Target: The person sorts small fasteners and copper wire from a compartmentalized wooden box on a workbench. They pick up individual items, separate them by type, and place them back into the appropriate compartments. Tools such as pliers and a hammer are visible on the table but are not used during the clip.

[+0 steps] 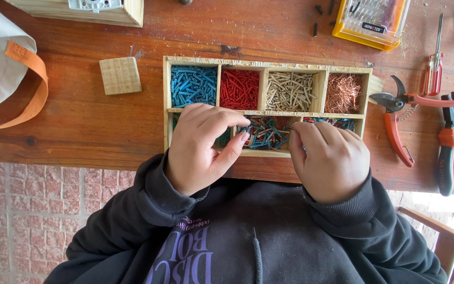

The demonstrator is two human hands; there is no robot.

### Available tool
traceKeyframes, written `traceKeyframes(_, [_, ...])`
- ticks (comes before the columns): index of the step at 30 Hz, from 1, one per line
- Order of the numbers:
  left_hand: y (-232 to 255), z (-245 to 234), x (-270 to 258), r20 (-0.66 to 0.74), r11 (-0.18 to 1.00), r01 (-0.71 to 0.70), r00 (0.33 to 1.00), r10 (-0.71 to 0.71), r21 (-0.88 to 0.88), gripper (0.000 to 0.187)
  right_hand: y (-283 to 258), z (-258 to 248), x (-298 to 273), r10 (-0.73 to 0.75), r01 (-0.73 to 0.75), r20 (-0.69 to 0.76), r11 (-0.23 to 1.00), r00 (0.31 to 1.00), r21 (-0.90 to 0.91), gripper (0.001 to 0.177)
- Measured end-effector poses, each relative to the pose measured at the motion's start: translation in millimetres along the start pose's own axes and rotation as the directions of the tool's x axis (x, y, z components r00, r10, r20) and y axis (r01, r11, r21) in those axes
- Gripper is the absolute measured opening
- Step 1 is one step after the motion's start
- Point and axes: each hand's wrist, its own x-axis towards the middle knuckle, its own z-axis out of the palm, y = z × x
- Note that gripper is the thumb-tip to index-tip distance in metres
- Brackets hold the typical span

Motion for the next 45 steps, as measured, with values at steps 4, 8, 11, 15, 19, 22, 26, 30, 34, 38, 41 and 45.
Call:
traceKeyframes(4, [0, 0, -1, -0.004, 1.0, -0.001, 1.0, 0.001, -0.001, 0.01, -3, 0, 1, -0.035, 0.035, 0.008, 0.999, 0.999, -0.004, 0.009])
traceKeyframes(8, [0, 1, -2, -0.008, 1.0, -0.003, 1.0, 0.003, 0.002, 0.01, -2, 2, 0, -0.033, 0.033, 0.019, 0.999, 0.999, 0.019, 0.013])
traceKeyframes(11, [-1, 0, -2, -0.011, 1.0, -0.01, 1.0, 0.01, -0.004, 0.011, 5, -3, -3, -0.047, 0.047, -0.005, 0.986, 0.999, 0.158, 0.007])
traceKeyframes(15, [-2, 2, -3, -0.005, 0.999, -0.034, 0.999, 0.034, 0.012, 0.01, 24, -3, -21, -0.007, 0.005, 0.005, 0.965, 1.0, 0.26, 0.007])
traceKeyframes(19, [-1, 5, -2, 0.0, 0.988, -0.119, 0.993, 0.12, 0.098, 0.008, 29, -1, -37, -0.009, 0.084, -0.162, 0.882, 0.987, 0.463, 0.006])
traceKeyframes(22, [7, 8, 0, 0.022, 0.98, -0.162, 0.987, 0.161, 0.112, 0.011, 30, 9, -46, -0.028, 0.17, -0.281, 0.852, 0.959, 0.495, 0.008])
traceKeyframes(26, [21, 15, 4, 0.06, 0.979, -0.18, 0.983, 0.175, 0.092, 0.015, 28, 16, -44, -0.094, 0.278, -0.382, 0.841, 0.92, 0.464, 0.01])
traceKeyframes(30, [21, 23, 9, 0.041, 0.98, -0.184, 0.983, 0.182, 0.074, 0.01, 26, 14, -42, -0.098, 0.282, -0.377, 0.835, 0.921, 0.472, 0.01])
traceKeyframes(34, [22, 27, 12, 0.046, 0.988, -0.14, 0.989, 0.143, -0.061, 0.008, 28, 9, -42, -0.067, 0.254, -0.354, 0.819, 0.933, 0.514, 0.011])
traceKeyframes(38, [37, 19, 20, 0.134, 0.877, 0.159, 0.985, -0.11, -0.453, 0.004, 32, 4, -48, 0.073, 0.164, -0.329, 0.753, 0.941, 0.637, 0.013])
traceKeyframes(41, [34, 29, 19, 0.307, 0.435, 0.42, 0.901, -0.306, -0.797, 0.009, 36, 4, -53, 0.179, 0.091, -0.293, 0.694, 0.939, 0.715, 0.012])
traceKeyframes(45, [32, 41, 25, 0.429, 0.029, 0.468, 0.831, -0.353, -0.883, 0.017, 51, 2, -53, 0.205, 0.079, -0.288, 0.672, 0.935, 0.736, 0.012])
